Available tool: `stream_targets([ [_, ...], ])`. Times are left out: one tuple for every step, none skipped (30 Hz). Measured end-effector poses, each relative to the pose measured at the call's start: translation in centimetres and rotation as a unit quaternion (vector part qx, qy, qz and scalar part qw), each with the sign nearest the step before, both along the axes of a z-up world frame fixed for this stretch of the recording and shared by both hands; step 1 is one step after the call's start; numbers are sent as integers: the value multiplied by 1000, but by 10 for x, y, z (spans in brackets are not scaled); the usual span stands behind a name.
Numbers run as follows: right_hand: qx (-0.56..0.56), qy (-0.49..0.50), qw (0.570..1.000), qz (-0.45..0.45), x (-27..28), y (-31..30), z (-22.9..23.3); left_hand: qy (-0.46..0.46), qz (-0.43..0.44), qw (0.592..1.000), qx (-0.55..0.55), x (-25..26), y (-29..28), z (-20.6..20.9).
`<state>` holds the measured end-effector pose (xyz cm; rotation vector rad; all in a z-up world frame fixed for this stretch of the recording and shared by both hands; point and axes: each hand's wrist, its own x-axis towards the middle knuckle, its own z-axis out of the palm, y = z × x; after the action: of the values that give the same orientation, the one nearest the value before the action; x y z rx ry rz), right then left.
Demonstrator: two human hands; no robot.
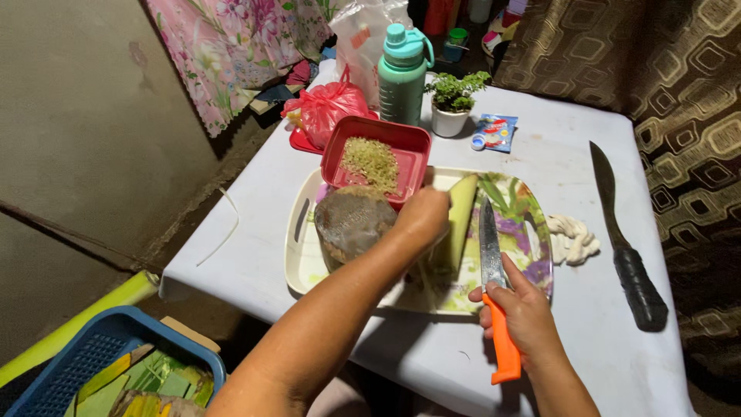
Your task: The person grates a green vegetable on a wooden grater, collecting the grated material in a red container. They repeatedly scrape the grater with a knife to transfer the grated pieces into the container.
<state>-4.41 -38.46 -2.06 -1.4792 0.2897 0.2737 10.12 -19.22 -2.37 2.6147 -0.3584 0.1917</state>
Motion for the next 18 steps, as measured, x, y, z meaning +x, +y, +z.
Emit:
stream_targets([
  [-2,4,1000,-2,-3,-2,-3,20,9,1000,13,-10,-2,-5],
  [-4,9,1000,-2,-5,-4,-5,41,18,999,26,-23,-2,-10],
  [-6,14,1000,-3,-6,-5,-6,62,27,997,39,-35,-3,-12],
  [-3,9,1000,0,-8,-6,-8,85,34,995,39,-44,-4,-12],
  [-1,4,1000,3,-10,-8,-9,109,42,992,39,-53,-5,-10],
  [2,1,1000,6,-11,-9,-11,133,50,989,40,-60,-5,-8],
  [1,2,1000,7,-12,-9,-12,167,58,983,45,-66,-6,-4],
  [0,2,1000,9,-12,-9,-12,199,67,976,51,-72,-8,-1],
  [0,2,1000,10,-13,-9,-12,231,76,968,57,-76,-8,2],
  [0,3,1000,12,-14,-8,-12,238,78,967,43,-81,-8,3],
  [1,3,1000,13,-14,-6,-12,245,80,966,29,-87,-8,3],
  [2,5,1000,16,-15,-3,-12,252,83,964,15,-93,-6,2],
  [4,4,1000,19,-15,0,-11,236,83,968,9,-98,-4,1],
  [6,3,1000,19,-16,2,-11,220,81,972,2,-102,-4,-1],
  [7,2,1000,20,-17,3,-10,203,79,976,-4,-104,-3,-2],
  [0,7,1000,18,-18,4,-8,199,83,976,-8,-106,-3,-2],
  [-6,12,1000,17,-20,4,-6,195,87,977,-11,-107,-2,-1],
  [-12,16,1000,16,-21,5,-4,190,92,977,-14,-108,-1,2],
])
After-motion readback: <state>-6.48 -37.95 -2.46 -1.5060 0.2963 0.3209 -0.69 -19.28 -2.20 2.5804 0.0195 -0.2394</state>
